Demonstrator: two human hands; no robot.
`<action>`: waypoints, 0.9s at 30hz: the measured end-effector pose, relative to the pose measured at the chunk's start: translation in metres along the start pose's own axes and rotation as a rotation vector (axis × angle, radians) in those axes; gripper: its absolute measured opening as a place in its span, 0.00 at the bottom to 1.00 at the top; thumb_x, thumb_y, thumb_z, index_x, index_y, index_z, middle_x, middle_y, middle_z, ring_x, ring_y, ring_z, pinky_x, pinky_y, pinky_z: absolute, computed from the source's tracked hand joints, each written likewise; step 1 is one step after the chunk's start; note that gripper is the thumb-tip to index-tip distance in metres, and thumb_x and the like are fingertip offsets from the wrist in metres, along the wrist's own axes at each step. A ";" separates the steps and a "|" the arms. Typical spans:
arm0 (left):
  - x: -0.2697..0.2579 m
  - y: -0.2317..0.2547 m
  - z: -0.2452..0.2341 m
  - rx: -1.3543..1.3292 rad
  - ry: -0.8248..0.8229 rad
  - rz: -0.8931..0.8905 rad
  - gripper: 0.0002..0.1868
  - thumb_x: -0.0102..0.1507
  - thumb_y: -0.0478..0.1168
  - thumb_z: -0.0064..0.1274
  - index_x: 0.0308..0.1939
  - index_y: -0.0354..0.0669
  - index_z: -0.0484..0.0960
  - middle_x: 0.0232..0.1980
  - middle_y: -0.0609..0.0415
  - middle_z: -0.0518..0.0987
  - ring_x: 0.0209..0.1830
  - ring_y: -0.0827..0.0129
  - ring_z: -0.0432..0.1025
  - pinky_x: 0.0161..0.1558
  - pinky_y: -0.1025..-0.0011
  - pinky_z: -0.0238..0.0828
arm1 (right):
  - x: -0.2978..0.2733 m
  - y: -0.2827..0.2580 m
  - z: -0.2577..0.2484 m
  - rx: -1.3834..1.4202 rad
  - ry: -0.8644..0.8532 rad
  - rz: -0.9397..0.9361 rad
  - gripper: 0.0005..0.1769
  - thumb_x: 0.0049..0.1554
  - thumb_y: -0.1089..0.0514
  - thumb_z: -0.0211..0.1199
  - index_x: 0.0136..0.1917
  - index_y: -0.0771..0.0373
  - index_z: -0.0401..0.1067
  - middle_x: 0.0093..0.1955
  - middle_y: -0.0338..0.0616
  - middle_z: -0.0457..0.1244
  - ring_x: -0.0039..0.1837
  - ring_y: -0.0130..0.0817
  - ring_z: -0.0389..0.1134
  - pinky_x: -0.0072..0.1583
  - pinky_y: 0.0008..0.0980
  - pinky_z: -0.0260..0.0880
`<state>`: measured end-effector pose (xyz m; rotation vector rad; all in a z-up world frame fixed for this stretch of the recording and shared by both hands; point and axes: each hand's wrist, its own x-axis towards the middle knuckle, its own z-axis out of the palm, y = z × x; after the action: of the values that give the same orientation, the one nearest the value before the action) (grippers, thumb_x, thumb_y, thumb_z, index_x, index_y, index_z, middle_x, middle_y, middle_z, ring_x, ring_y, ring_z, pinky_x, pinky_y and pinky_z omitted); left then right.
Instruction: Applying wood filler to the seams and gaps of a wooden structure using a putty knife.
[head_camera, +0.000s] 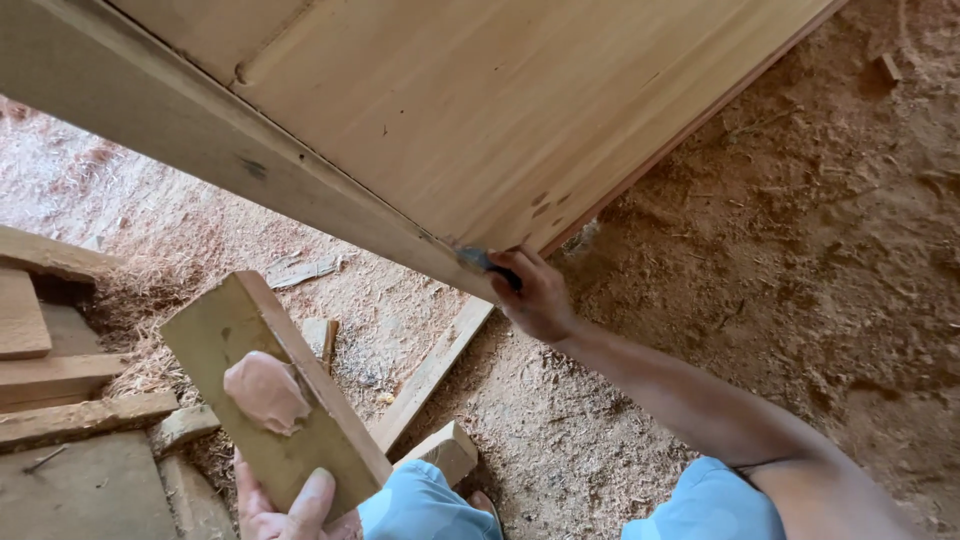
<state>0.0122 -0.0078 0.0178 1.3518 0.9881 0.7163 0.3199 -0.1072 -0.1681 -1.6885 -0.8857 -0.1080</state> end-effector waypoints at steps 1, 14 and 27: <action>-0.001 0.000 0.001 -0.001 -0.002 0.000 0.49 0.51 0.23 0.44 0.77 0.52 0.58 0.63 0.42 0.75 0.58 0.47 0.75 0.54 0.45 0.76 | -0.002 0.003 -0.003 -0.001 0.001 0.000 0.13 0.59 0.63 0.66 0.57 0.64 0.73 0.48 0.44 0.68 0.40 0.31 0.70 0.40 0.32 0.75; -0.013 0.003 0.000 -0.031 -0.060 0.154 0.43 0.53 0.27 0.53 0.74 0.38 0.60 0.63 0.39 0.76 0.60 0.51 0.76 0.60 0.52 0.74 | 0.027 -0.019 -0.027 0.053 -0.020 -0.290 0.16 0.63 0.65 0.60 0.63 0.68 0.74 0.53 0.53 0.68 0.47 0.38 0.73 0.45 0.32 0.80; -0.019 0.001 -0.013 -0.023 -0.057 0.171 0.42 0.53 0.27 0.54 0.73 0.38 0.61 0.63 0.40 0.76 0.59 0.53 0.76 0.60 0.53 0.74 | 0.025 -0.027 -0.049 -0.155 -0.072 -0.370 0.13 0.62 0.64 0.59 0.61 0.62 0.74 0.54 0.46 0.68 0.46 0.35 0.73 0.43 0.33 0.78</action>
<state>-0.0074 -0.0185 0.0222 1.4411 0.8236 0.8106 0.3393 -0.1362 -0.1175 -1.6614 -1.2650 -0.3763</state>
